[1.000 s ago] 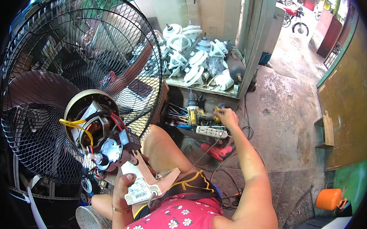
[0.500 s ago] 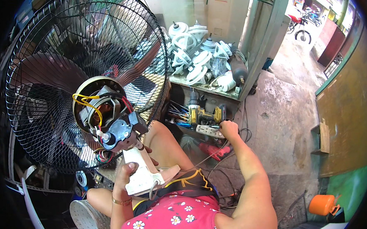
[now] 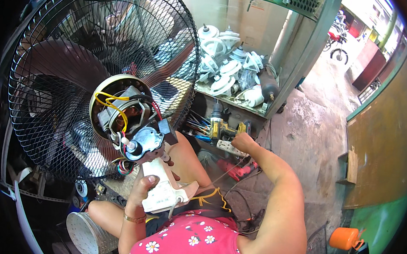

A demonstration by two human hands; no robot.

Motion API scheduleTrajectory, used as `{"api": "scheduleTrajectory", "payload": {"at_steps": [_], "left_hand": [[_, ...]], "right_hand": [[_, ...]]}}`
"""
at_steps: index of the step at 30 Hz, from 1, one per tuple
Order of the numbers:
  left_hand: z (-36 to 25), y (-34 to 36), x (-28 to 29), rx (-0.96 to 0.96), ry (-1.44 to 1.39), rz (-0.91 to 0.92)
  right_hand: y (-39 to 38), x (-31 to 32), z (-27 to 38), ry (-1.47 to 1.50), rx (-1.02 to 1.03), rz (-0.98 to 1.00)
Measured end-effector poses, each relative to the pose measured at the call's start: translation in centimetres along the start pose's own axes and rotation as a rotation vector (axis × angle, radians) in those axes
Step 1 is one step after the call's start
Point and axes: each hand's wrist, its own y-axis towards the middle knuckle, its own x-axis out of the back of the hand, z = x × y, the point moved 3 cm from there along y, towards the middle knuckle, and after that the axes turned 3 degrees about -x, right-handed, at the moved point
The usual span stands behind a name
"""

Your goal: The person removes the plastic cover from a fan motor, uses a screwdriver to work on internal components and wiring, and then replaces the cover.

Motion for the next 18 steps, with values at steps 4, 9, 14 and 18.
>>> {"api": "scheduleTrajectory", "payload": {"at_steps": [4, 9, 14, 18], "left_hand": [[0.1, 0.0, 0.2, -0.034, 0.045, -0.004], [-0.1, -0.2, 0.3, 0.041, 0.007, 0.028], [0.3, 0.3, 0.8, -0.052, 0.023, 0.026], [1.6, 0.7, 1.5, -0.099, 0.035, 0.025]], "right_hand": [[-0.2, -0.9, 0.2, -0.046, -0.008, 0.033], [0.6, -2.4, 0.7, -0.039, -0.041, -0.003], [0.6, -4.3, 0.3, -0.02, -0.124, -0.041], [0.5, -3.3, 0.3, -0.02, -0.185, 0.059]]}}
